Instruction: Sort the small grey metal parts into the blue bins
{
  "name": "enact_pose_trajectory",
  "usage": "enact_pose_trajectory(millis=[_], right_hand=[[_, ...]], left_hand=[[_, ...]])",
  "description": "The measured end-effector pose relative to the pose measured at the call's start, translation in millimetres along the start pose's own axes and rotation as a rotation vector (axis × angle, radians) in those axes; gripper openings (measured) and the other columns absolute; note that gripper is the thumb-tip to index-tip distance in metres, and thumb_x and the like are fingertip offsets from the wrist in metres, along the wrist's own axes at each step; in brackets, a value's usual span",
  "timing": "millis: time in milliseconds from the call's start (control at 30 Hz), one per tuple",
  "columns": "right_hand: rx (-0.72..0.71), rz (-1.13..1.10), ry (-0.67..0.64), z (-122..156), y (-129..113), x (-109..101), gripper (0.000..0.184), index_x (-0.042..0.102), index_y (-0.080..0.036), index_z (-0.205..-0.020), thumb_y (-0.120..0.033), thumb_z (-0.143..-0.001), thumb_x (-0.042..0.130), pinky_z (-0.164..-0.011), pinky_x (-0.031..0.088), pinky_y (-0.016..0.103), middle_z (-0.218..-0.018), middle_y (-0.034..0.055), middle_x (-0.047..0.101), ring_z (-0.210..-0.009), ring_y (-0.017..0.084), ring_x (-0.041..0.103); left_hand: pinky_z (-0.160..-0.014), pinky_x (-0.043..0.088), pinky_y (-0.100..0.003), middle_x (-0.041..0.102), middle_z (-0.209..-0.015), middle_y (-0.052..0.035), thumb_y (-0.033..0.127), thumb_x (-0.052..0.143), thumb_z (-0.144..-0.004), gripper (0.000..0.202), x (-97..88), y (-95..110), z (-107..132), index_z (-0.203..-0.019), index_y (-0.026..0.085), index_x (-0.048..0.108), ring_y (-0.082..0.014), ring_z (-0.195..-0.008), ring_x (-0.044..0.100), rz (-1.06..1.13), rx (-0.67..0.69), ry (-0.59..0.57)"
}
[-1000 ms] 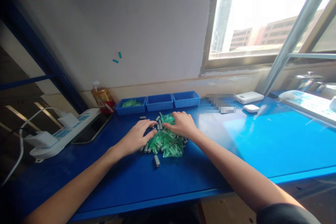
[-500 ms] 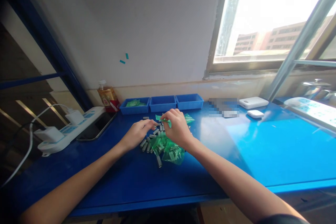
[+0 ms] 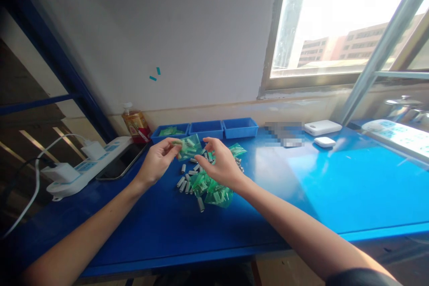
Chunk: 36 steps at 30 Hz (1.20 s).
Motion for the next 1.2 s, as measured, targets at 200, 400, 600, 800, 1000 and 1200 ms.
enact_pose_trajectory(millis=[200, 400, 600, 800, 1000, 1200], right_hand=[[-0.136, 0.09, 0.096, -11.0, -0.4, -22.3, 0.009, 0.056, -0.019, -0.077, -0.025, -0.084, 0.056, -0.056, 0.042, 0.023, -0.065, -0.0013, 0.056, -0.059, 0.011, 0.051], [-0.183, 0.356, 0.782, -18.5, 19.7, -100.5, 0.009, 0.057, -0.021, -0.081, -0.029, -0.084, 0.058, -0.06, 0.044, 0.028, -0.072, -0.0006, 0.055, -0.061, 0.012, 0.05], [-0.146, 0.349, 0.9, -37.6, 25.3, -115.8, 0.015, 0.054, -0.021, -0.088, -0.036, -0.088, 0.052, -0.065, 0.047, 0.032, -0.081, 0.0016, 0.056, -0.074, 0.015, 0.054], [-0.256, 0.266, 0.636, -102.7, -13.8, -66.8, 0.022, 0.055, -0.021, -0.106, -0.032, -0.095, 0.04, -0.081, 0.044, 0.038, -0.097, 0.0075, 0.054, -0.098, 0.021, 0.052], [-0.192, 0.499, -0.404, -133.4, 12.5, 40.1, 0.043, 0.056, -0.021, -0.118, -0.034, -0.079, 0.068, -0.088, 0.041, 0.043, -0.107, 0.0108, 0.063, -0.108, 0.03, 0.052], [-0.097, 0.366, -0.403, -55.5, 36.1, 26.1, 0.029, 0.062, -0.018, -0.113, -0.032, -0.088, 0.056, -0.083, 0.044, 0.035, -0.099, 0.0084, 0.067, -0.097, 0.023, 0.058]], left_hand=[[-0.064, 0.045, -0.025, 0.068, -0.081, -0.0018, 0.042, 0.052, -0.088, 0.029, 19.5, -1.7, 12.2, -0.102, 0.019, 0.062, -0.0161, -0.073, 0.062, -0.177, 0.05, -0.183], [-0.095, 0.041, -0.038, 0.061, -0.121, -0.0079, 0.05, 0.055, -0.086, 0.042, 33.4, 16.7, 29.2, -0.119, 0.023, 0.056, -0.0247, -0.114, 0.053, -0.431, 0.258, -0.524], [-0.1, 0.034, -0.041, 0.061, -0.123, -0.0063, 0.051, 0.066, -0.078, 0.049, 44.6, 32.0, 44.7, -0.12, 0.027, 0.058, -0.0263, -0.119, 0.05, -0.518, 0.413, -0.734], [-0.089, 0.04, -0.033, 0.066, -0.111, -0.0026, 0.028, 0.061, -0.086, 0.017, 45.2, 22.9, 41.0, -0.102, 0.025, 0.064, -0.0205, -0.104, 0.059, -0.524, 0.437, -0.719], [-0.091, 0.044, -0.032, 0.064, -0.113, -0.0054, 0.032, 0.06, -0.085, 0.025, 40.3, 14.1, 34.0, -0.109, 0.023, 0.062, -0.0226, -0.108, 0.057, -0.54, 0.368, -0.721], [-0.094, 0.045, -0.034, 0.061, -0.116, -0.0079, 0.031, 0.065, -0.079, 0.035, 35.1, 7.2, 30.8, -0.112, 0.022, 0.061, -0.0256, -0.108, 0.058, -0.482, 0.34, -0.693]])
Point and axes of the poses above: each hand's wrist, its own z-axis away from the middle knuckle, its own x-axis out of the palm, y = z × x, the point moved 4 cm from there along -z, towards the middle knuckle
